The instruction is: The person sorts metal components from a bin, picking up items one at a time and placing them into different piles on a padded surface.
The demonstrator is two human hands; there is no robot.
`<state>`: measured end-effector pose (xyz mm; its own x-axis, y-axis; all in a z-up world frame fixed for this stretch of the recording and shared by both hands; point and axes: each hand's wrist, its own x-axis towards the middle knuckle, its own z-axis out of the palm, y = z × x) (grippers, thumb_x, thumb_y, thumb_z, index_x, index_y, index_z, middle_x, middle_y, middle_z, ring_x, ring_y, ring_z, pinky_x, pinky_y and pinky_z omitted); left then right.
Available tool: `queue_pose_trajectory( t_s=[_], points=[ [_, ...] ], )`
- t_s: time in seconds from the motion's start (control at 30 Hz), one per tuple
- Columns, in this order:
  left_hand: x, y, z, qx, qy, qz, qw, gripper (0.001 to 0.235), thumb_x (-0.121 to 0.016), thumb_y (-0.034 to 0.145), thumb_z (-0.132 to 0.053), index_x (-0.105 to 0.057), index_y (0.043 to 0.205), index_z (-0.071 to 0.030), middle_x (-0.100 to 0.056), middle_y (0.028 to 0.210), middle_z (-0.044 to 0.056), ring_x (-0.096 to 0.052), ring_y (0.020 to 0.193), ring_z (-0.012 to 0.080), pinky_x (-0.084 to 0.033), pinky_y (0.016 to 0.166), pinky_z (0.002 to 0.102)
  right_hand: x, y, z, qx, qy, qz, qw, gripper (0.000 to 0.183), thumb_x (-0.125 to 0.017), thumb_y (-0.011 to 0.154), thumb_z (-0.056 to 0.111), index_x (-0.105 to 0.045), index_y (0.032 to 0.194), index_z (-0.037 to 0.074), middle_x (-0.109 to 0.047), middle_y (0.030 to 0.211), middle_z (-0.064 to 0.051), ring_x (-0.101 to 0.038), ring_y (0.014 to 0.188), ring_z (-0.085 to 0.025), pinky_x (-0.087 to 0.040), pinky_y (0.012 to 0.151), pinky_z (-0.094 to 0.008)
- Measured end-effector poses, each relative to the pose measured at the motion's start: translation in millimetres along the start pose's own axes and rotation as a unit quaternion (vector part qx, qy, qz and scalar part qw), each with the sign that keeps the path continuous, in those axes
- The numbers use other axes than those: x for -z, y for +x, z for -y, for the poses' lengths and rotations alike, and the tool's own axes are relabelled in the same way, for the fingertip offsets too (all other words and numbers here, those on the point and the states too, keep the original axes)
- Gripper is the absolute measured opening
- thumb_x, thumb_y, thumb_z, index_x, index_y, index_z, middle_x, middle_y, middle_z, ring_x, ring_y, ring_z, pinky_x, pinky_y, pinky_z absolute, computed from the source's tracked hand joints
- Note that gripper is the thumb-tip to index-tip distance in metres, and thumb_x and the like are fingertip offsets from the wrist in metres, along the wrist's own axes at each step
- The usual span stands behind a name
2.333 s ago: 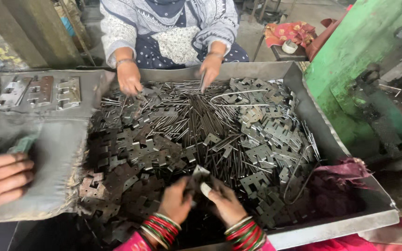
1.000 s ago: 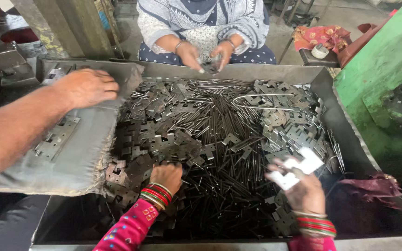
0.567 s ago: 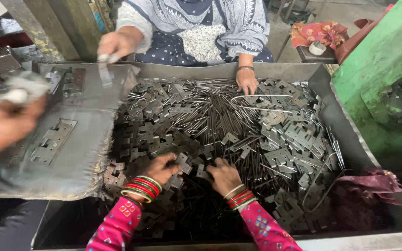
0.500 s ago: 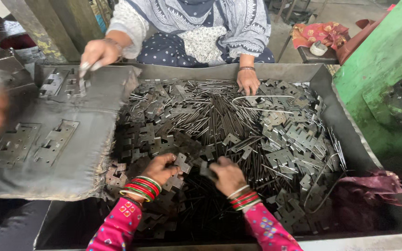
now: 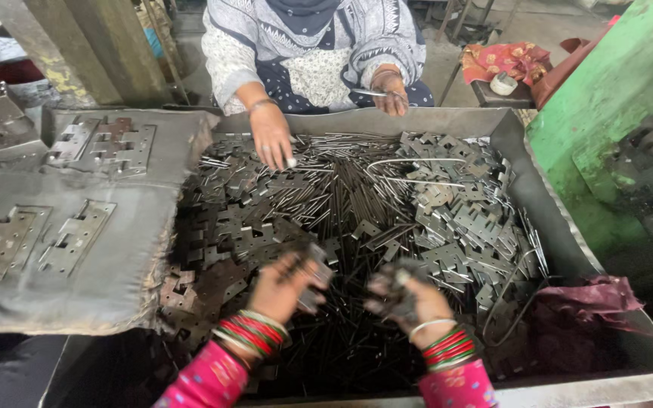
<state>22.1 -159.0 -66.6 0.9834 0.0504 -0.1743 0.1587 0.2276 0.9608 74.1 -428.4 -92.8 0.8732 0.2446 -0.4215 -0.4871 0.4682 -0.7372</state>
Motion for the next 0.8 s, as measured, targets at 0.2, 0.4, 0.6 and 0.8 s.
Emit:
queue_pose_trajectory(
  t_s=[0.2,0.4,0.6,0.8],
  points=[
    [-43,-33,68,-0.202,0.37,-0.017,0.907,0.049,-0.068,0.081,-0.011,-0.066,0.129,-0.001,-0.076,0.105,0.023,-0.073,0.098,0.0387,-0.059,0.091,0.042,-35,-9,-62,-0.003,-0.109,0.057,0.992,0.06,-0.064,0.096,0.05,-0.069,0.128,0.0,-0.069,0.123,-0.015,-0.063,0.109,-0.025,-0.051,0.097,-0.043],
    [0,-19,18,-0.338,0.418,-0.121,0.834,0.039,-0.071,0.079,-0.012,-0.069,0.117,-0.003,-0.074,0.095,0.025,-0.071,0.085,0.0439,-0.057,0.076,0.05,29,49,1,0.133,-0.753,-0.235,0.601,0.064,-0.066,0.094,0.06,-0.059,0.14,0.016,-0.073,0.114,-0.024,-0.069,0.108,-0.044,-0.056,0.094,-0.053],
    [57,-28,-68,-0.237,0.747,-0.307,0.54,0.023,-0.069,0.076,-0.013,-0.067,0.099,-0.015,-0.067,0.071,0.006,-0.068,0.06,0.0267,-0.054,0.054,0.041,105,102,23,0.222,-0.809,-0.264,0.475,0.048,-0.077,0.078,0.038,-0.067,0.116,0.012,-0.069,0.116,-0.018,-0.065,0.113,-0.042,-0.058,0.086,-0.053],
    [201,-15,-80,-0.123,0.764,-0.495,0.395,0.009,-0.068,0.09,-0.024,-0.062,0.094,-0.019,-0.07,0.084,0.001,-0.071,0.082,0.0226,-0.053,0.075,0.039,88,64,31,0.34,-0.749,-0.323,0.469,0.026,-0.072,0.091,0.033,-0.073,0.108,0.012,-0.069,0.108,-0.017,-0.068,0.108,-0.039,-0.058,0.083,-0.051]
  ],
)
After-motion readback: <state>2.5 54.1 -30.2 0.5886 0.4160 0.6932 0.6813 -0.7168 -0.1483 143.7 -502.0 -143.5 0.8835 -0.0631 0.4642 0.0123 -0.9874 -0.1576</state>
